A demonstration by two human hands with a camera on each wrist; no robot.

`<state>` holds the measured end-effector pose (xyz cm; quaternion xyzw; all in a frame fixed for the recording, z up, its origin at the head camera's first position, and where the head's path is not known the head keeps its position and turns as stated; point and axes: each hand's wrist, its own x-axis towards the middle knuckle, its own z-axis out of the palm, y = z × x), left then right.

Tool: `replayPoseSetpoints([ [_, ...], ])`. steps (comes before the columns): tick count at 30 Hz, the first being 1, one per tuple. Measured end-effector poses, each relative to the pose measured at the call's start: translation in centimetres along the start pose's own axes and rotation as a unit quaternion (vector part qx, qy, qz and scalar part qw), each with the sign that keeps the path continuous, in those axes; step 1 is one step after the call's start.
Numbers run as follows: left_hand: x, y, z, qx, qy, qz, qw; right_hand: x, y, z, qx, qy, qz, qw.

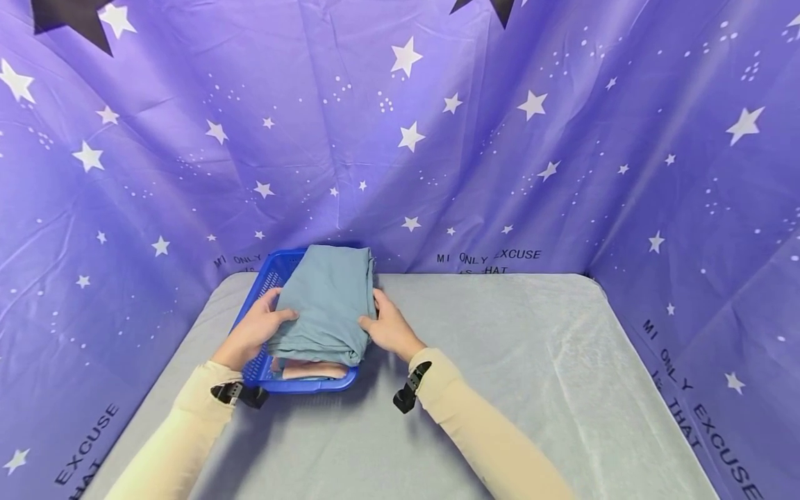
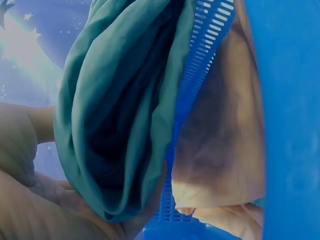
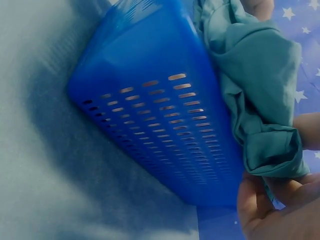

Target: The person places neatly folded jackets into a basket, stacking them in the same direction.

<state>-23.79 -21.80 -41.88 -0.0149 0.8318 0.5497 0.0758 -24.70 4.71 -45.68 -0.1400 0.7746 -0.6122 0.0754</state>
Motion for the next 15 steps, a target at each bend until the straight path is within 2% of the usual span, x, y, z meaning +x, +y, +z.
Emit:
replayPoseSetpoints([
  [7,0.5,-0.6,-0.7,0.013,-0.002,-0.015,0.9998,0.6,-0.1,0.6,-0.058,0.009,-0.008,0.9982],
  [15,0.6,-0.7,-1.5,0.039,0.005,-0.027,0.9989,0.6,-0.1,1.2,-0.138,0.026,-0.003,0.9901],
])
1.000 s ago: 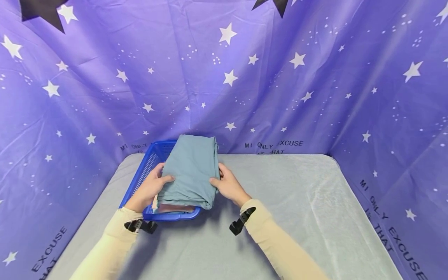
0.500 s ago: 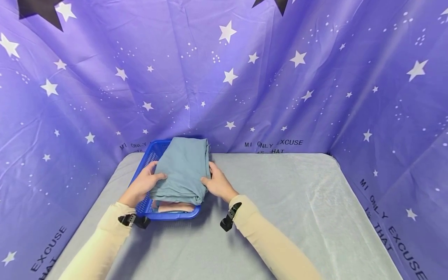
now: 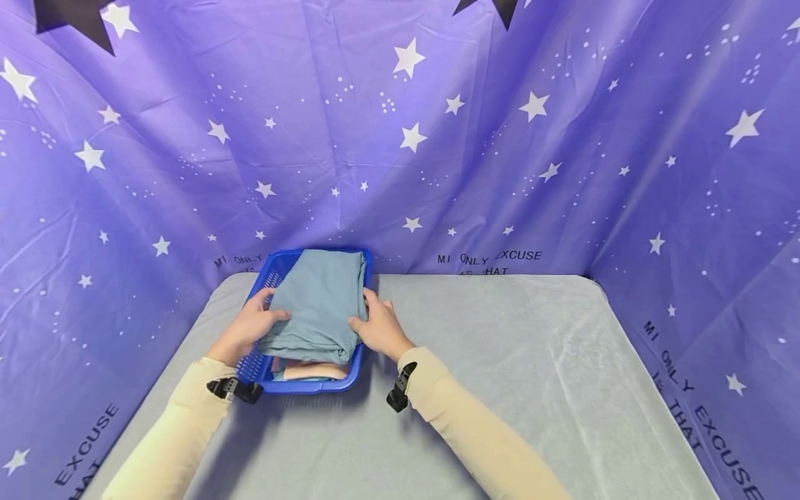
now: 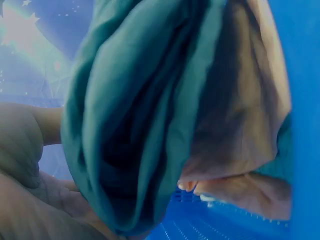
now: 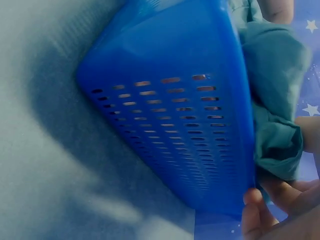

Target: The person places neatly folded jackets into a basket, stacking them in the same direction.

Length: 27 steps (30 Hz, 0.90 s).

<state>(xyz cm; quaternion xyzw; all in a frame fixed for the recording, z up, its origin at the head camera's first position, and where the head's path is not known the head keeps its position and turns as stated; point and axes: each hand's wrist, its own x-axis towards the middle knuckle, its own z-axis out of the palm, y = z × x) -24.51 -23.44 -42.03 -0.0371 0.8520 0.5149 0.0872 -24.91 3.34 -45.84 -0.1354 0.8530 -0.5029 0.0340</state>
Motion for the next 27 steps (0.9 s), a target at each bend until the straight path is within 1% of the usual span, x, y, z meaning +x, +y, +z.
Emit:
replayPoseSetpoints([
  [3,0.0,-0.1,-0.2,0.017,0.002,0.000,0.9999,-0.2,0.1,0.2,-0.008,0.005,-0.003,1.0000],
  [6,0.1,-0.1,-0.2,0.036,-0.002,-0.001,0.9993,-0.3,0.1,0.3,-0.027,0.005,-0.012,0.9996],
  [9,0.3,-0.2,-0.3,0.056,0.001,-0.004,0.9984,-0.6,0.0,0.4,-0.058,0.003,-0.035,0.9977],
  [14,0.4,-0.1,-0.5,0.090,0.005,0.002,0.9959,-1.2,-0.2,0.7,-0.124,0.004,-0.080,0.9890],
  [17,0.4,0.2,-0.5,0.116,0.000,0.009,0.9932,-1.6,-0.1,0.9,-0.162,0.006,-0.094,0.9823],
  [20,0.5,0.5,-0.4,0.141,-0.006,0.010,0.9900,-1.8,0.0,1.2,-0.197,-0.005,-0.098,0.9755],
  [24,0.7,0.7,-0.3,0.195,-0.021,0.012,0.9804,-2.2,0.1,1.5,-0.244,-0.032,-0.102,0.9638],
  [27,0.8,0.7,-0.1,0.242,-0.041,0.024,0.9691,-2.5,0.1,1.6,-0.273,-0.037,-0.109,0.9551],
])
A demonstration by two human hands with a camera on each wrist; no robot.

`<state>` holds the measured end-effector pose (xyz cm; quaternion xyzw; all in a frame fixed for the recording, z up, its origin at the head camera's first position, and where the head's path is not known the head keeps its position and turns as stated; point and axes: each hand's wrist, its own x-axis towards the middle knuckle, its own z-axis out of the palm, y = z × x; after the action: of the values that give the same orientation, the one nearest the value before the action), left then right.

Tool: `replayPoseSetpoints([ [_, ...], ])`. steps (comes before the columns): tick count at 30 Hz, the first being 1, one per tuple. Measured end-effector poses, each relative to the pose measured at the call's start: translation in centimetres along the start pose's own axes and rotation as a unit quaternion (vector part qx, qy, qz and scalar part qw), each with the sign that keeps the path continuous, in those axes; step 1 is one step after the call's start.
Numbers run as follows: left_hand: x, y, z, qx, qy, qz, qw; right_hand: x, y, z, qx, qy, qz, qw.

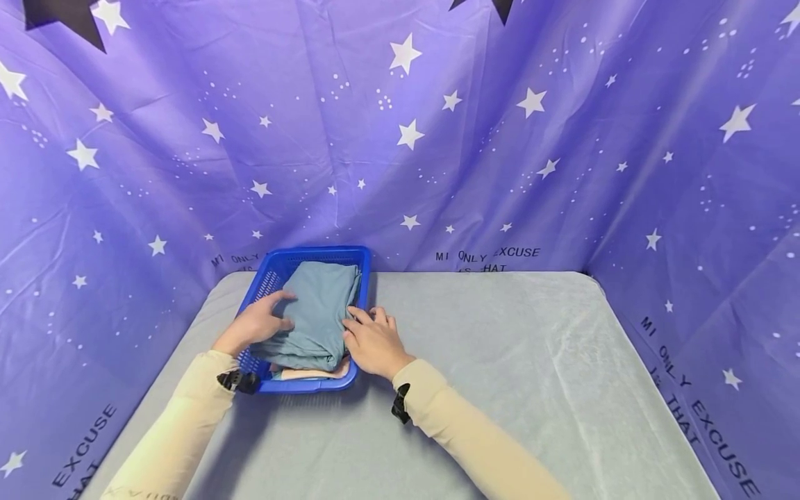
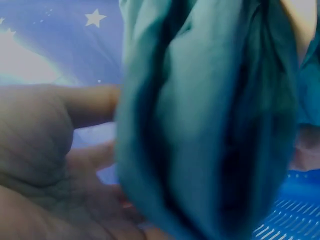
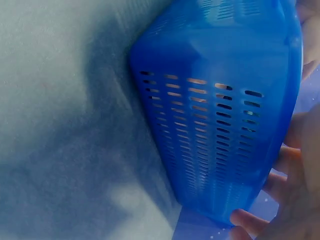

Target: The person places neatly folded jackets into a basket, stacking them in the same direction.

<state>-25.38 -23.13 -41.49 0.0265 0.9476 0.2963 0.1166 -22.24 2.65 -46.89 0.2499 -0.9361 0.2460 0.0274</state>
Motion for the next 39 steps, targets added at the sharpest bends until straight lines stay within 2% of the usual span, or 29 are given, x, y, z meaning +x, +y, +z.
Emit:
replayPoseSetpoints([
  [3,0.0,0.2,0.2,0.027,-0.018,0.009,0.9994,-0.1,-0.1,0.1,-0.013,0.018,0.001,0.9998],
  [6,-0.1,0.4,0.4,0.039,-0.032,0.001,0.9987,-0.1,-0.2,0.3,-0.013,0.052,0.003,0.9986],
  [11,-0.1,0.8,0.8,0.072,-0.028,-0.009,0.9970,0.0,-0.2,0.6,-0.010,0.097,0.002,0.9952],
  [18,-0.1,0.8,0.8,0.103,-0.025,0.003,0.9943,0.0,-0.1,0.7,-0.005,0.109,-0.012,0.9940],
  [23,-0.1,0.9,0.7,0.112,-0.012,0.001,0.9936,0.0,0.4,0.4,0.049,0.100,-0.019,0.9937],
  [30,-0.4,1.2,0.7,0.116,0.017,-0.004,0.9930,-0.1,1.8,-0.6,0.135,0.104,-0.014,0.9852],
  [32,-0.6,1.3,0.7,0.118,0.029,0.010,0.9926,-0.3,2.3,-1.0,0.153,0.103,-0.007,0.9829],
  [35,-0.7,1.4,0.8,0.111,0.072,0.059,0.9895,-0.9,3.5,-1.7,0.178,0.088,0.002,0.9802],
  [39,-0.6,1.7,1.0,0.089,0.151,0.142,0.9742,-2.1,5.4,-2.7,0.205,0.051,0.014,0.9774],
])
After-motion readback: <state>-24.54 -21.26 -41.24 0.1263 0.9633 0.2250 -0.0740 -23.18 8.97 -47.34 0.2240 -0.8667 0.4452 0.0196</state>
